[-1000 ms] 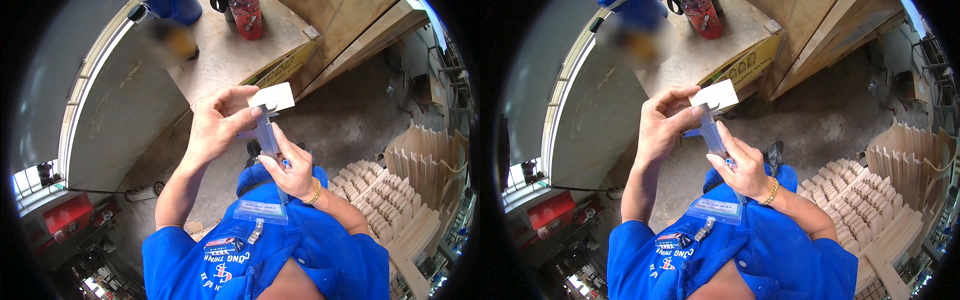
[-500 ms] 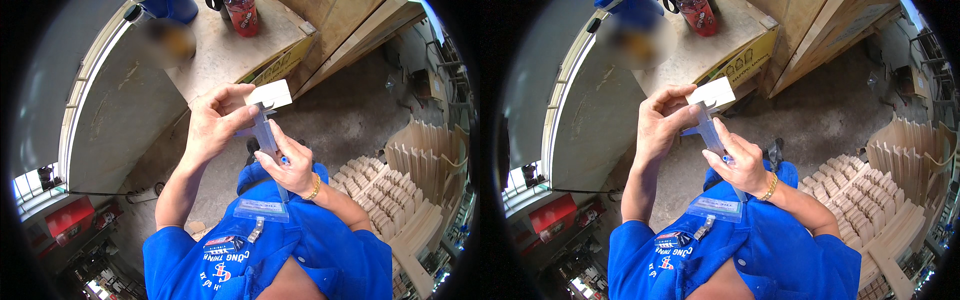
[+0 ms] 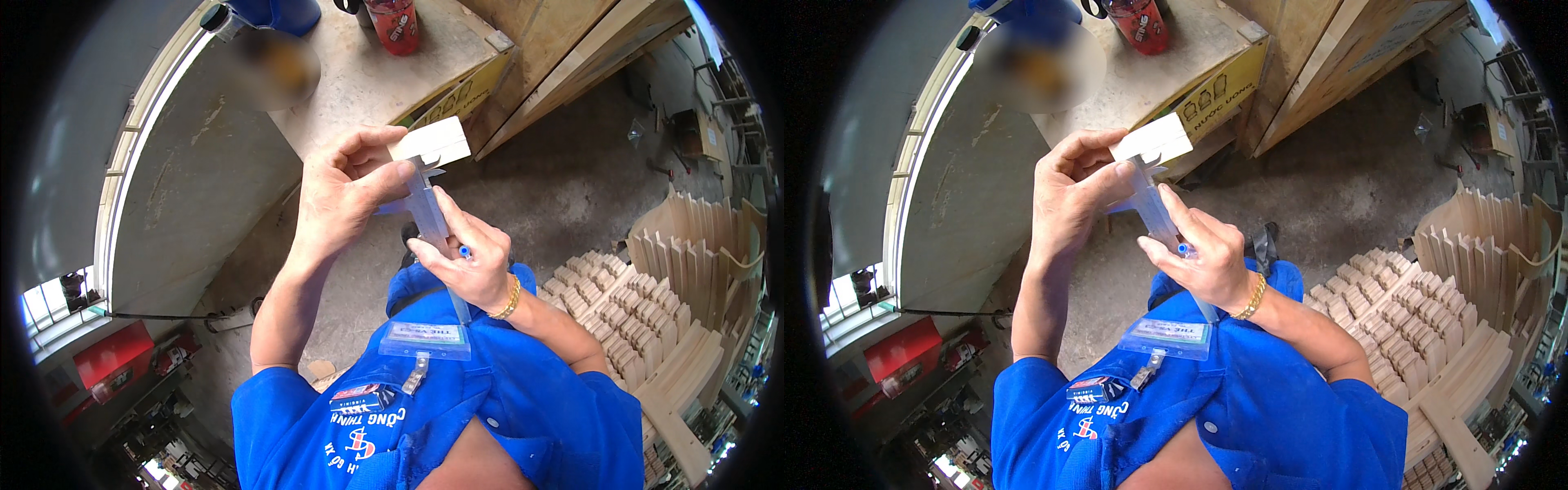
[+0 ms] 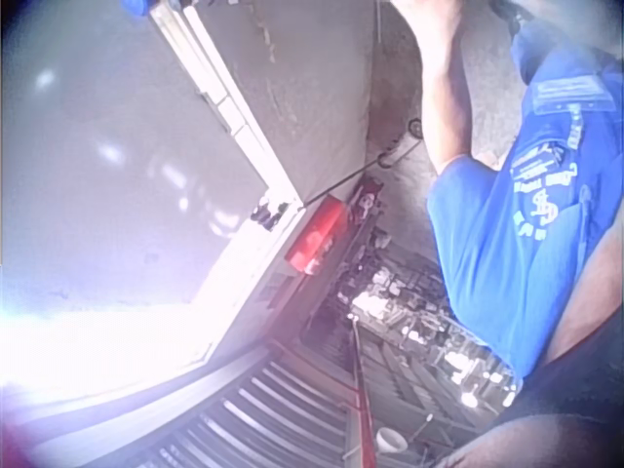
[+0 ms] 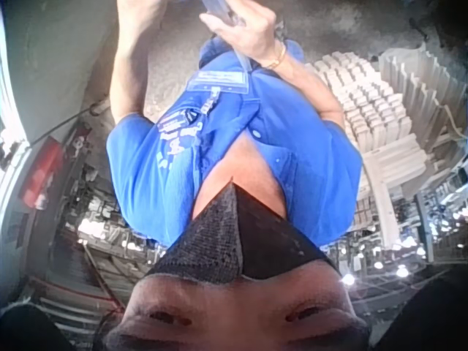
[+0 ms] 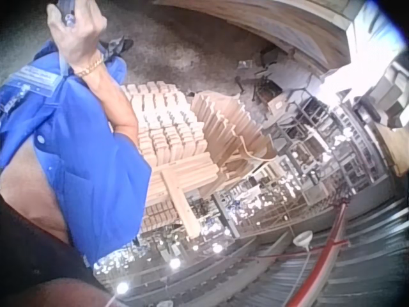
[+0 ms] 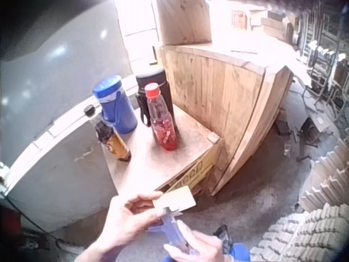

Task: The person measures a small rectangular wooden block with a vernier caliper, then uses a metal ruler and a blue pen to mark lines on the block. The person repeats the measurement and marking process on different sides of the same block.

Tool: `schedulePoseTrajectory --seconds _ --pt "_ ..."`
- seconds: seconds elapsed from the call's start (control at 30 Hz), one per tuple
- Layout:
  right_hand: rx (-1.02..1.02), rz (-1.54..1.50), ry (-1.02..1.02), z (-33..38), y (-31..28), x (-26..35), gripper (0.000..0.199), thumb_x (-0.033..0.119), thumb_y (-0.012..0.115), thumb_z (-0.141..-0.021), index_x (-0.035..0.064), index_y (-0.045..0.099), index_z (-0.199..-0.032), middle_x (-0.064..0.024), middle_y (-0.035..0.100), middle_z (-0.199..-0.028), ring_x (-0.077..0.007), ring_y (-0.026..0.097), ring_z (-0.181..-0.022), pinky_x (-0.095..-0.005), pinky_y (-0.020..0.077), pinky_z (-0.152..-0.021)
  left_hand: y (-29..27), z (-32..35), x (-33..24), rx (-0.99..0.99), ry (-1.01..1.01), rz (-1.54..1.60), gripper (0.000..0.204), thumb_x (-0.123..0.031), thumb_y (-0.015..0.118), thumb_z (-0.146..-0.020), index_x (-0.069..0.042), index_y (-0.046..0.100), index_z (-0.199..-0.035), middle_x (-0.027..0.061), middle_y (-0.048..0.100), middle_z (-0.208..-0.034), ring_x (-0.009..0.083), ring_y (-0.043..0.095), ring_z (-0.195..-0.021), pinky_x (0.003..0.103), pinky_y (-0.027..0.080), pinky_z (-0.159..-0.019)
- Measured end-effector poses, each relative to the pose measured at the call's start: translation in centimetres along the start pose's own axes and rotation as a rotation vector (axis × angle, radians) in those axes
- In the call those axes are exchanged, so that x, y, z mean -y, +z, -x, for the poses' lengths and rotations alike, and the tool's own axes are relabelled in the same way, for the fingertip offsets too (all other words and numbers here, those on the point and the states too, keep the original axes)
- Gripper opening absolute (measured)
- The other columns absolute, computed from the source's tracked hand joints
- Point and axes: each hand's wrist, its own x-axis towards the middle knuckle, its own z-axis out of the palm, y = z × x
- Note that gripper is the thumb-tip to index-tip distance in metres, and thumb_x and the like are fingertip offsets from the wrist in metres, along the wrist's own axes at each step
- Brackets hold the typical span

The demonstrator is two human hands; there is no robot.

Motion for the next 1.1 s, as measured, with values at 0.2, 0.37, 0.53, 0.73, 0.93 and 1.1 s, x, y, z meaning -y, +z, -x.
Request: schedulePoseTrajectory --seconds 0.2,0.37,0.53,0.73,0.93,1.1 --pt "0.013 0.004 -0.017 -1.4 0.3 -0.1 0.062 0.009 0.084 -0.075 -0.0067 0.06 -0.13 -0.0155 0.067 -0.08 -0.0215 0.067 -0.065 -0.0327 0.0544 -0.059 -0.6 -0.5 -1.0 -0.025 0.06 -0.025 0.037 -0.004 0.075 -0.086 0.006 0.064 -0.12 0.0114 0.072 -0.098 0.0123 0.068 -0.086 0.028 0.058 -0.078" --pt "-0.013 -0.023 -0.034 -1.3 0.6 0.1 0.062 0.006 0.082 -0.074 -0.0059 0.06 -0.131 -0.0146 0.066 -0.078 -0.0215 0.066 -0.063 -0.0326 0.0538 -0.058 -0.7 -0.3 -1.0 -0.019 0.08 -0.008 0.037 -0.004 0.075 -0.086 0.006 0.064 -0.119 0.012 0.072 -0.097 0.0119 0.068 -0.084 0.027 0.058 -0.077" --pt "-0.02 -0.031 -0.02 -0.8 0.8 0.2 0.062 0.005 0.081 -0.073 -0.0055 0.061 -0.13 -0.013 0.064 -0.075 -0.0206 0.064 -0.061 -0.0322 0.0532 -0.057 -0.8 0.1 -0.8 -0.023 0.072 -0.052 0.038 -0.004 0.076 -0.086 0.006 0.063 -0.12 0.0125 0.072 -0.097 0.0124 0.068 -0.084 0.027 0.058 -0.076" --pt "-0.028 -0.039 -0.005 -0.4 0.9 0.2 0.063 0.005 0.081 -0.072 -0.0045 0.061 -0.131 -0.0108 0.062 -0.072 -0.0192 0.063 -0.059 -0.0322 0.0522 -0.056 -0.7 0.4 -0.6 -0.026 0.057 -0.029 0.038 -0.004 0.076 -0.085 0.006 0.063 -0.12 0.0126 0.071 -0.099 0.0129 0.068 -0.085 0.028 0.059 -0.077" --pt "-0.026 -0.048 0.002 -0.2 0.9 0.2 0.064 0.005 0.081 -0.071 -0.0036 0.061 -0.131 -0.0102 0.062 -0.072 -0.0183 0.062 -0.059 -0.0321 0.0521 -0.056 -0.7 0.5 -0.4 -0.026 0.053 -0.039 0.037 -0.005 0.076 -0.086 0.005 0.064 -0.12 0.0124 0.071 -0.1 0.013 0.068 -0.087 0.029 0.059 -0.079" --pt "-0.024 -0.056 0.02 -0.2 0.9 0.3 0.064 0.005 0.08 -0.071 -0.0034 0.061 -0.131 -0.0101 0.062 -0.072 -0.0179 0.062 -0.059 -0.0319 0.052 -0.056 -0.7 0.5 -0.3 -0.018 0.069 -0.009 0.037 -0.004 0.076 -0.086 0.005 0.064 -0.12 0.0121 0.071 -0.099 0.0133 0.068 -0.088 0.03 0.06 -0.08"
